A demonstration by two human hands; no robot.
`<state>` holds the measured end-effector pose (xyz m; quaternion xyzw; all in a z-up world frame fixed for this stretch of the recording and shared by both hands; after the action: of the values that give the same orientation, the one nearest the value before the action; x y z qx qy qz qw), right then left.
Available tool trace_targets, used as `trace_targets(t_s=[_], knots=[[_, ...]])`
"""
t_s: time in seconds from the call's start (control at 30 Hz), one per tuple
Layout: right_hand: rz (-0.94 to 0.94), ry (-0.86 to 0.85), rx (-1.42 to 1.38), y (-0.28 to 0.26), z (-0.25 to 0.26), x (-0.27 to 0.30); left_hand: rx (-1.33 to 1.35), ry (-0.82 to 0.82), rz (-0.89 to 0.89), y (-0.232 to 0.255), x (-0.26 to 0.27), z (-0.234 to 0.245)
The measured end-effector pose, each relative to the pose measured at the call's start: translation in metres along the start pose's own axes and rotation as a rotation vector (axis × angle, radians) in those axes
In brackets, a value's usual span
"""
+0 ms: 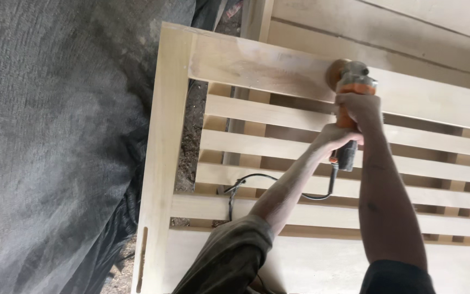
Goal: The person uses a power sander to smooth the surface of a wooden headboard or bench back, then removes the sanding disc and inspects the equipment by hand.
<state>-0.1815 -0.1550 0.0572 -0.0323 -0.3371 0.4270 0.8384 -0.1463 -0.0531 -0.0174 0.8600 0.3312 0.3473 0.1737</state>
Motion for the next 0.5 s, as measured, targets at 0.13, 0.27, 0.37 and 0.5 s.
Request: trace_targets(t_s=[0.13,0.27,0.37,0.5], knots=[[0.066,0.024,0.082,-0.022,-0.003,-0.004,0.005,0.035,-0.021,0.019,-0.005,0.01],[0.167,-0.042,0.101,-0.06,-0.056,0.003,-0.021,0.118,0.066,0.021,0.016,0.065],[0.224,-0.098,0.125,-0.098,-0.096,0.018,0.131,0.075,-0.14,0.047,0.033,0.094],[0.232,-0.095,0.187,-0.119,-0.123,0.037,0.12,0.176,-0.025,0.036,0.049,0.122]])
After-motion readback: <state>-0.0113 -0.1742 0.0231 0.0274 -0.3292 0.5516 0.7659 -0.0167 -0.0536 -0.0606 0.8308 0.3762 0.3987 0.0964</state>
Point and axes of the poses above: each hand's wrist, its own x-axis away from the middle knuckle, its own z-axis out of the back of the hand, y = z × x, the point moved 9 cm from there along -x, towards the middle knuckle, and after that the axes turned 3 degrees about -y, right-handed, at the moved point
